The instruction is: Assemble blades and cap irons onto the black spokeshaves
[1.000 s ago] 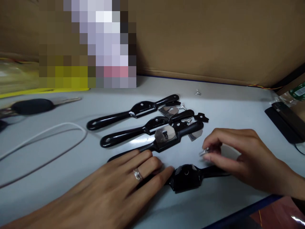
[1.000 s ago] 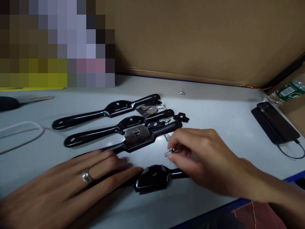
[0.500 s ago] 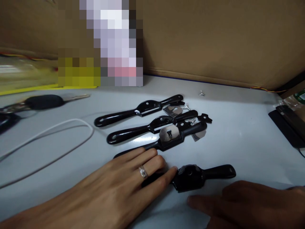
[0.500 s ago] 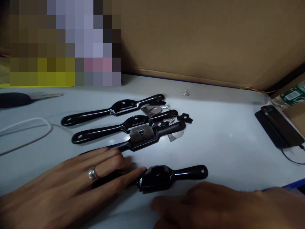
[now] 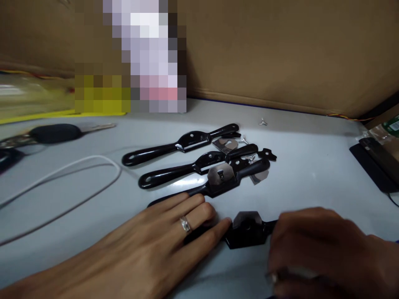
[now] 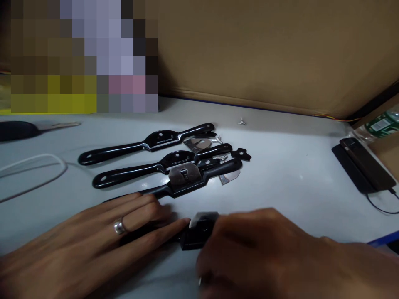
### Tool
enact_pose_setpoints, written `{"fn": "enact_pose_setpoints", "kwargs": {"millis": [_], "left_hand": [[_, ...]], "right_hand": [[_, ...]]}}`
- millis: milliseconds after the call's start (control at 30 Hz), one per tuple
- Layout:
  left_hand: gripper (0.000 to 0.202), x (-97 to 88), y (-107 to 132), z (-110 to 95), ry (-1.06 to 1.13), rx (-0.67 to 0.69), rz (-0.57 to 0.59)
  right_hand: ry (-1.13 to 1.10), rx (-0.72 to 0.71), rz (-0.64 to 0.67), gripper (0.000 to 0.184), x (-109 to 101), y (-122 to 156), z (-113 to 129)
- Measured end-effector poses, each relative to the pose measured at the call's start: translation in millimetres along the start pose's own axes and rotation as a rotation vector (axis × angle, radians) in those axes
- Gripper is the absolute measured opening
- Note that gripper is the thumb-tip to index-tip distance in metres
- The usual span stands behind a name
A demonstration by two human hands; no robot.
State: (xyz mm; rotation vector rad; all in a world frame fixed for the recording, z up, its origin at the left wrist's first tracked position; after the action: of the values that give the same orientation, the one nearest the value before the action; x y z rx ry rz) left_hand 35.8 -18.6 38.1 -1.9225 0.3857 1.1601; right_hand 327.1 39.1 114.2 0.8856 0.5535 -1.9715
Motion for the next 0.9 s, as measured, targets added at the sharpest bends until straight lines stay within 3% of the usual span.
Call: {"fn": "enact_pose_setpoints", "kwargs": {"millis": [33,100,267,567,900], "left_hand": [[0.062,-0.9,-0.8,0.1,0.003,0.001,-0.002],[0.059,-2.6,-5.1,-0.1,0.008,0.014,-0.003],[0.052,-6.2,-22.8,-1.5,-0.038,0.058,-0.020],[0.048,-20.5,-51.2,-6.1,-0.103,0.093,-0.045],[0.053,-18.5,-49.8,-7.3,-0.073,0.098,-0.036]], "right_hand": [[-0.067,-0.007,-0.037,0.005,-5.2,-11.1,-1.3],[-0.098,-0.062,-0.190,0.015,-14.3,-29.8,-3.3],[-0.051,-0.067,-0.284,0.020,-4.8,-50.4,-14.7],[0.016,-0.135,-0.304,0.018,4.2,-54.4,-16.8],[0.297,-0.170,-0.221,0.029,12.4,-54.9,-4.6]]}}
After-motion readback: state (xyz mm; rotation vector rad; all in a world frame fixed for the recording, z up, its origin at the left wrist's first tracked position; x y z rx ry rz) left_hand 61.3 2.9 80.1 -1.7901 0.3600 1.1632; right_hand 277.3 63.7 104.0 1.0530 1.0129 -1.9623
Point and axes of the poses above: each hand's wrist, its own y-axis away from the middle knuckle, its own x-axis out of the palm, z = x × y, the point moved 5 cm from there along -y, towards the middle knuckle, and after that the axes turned 1 degree about x, right-handed, at the moved point
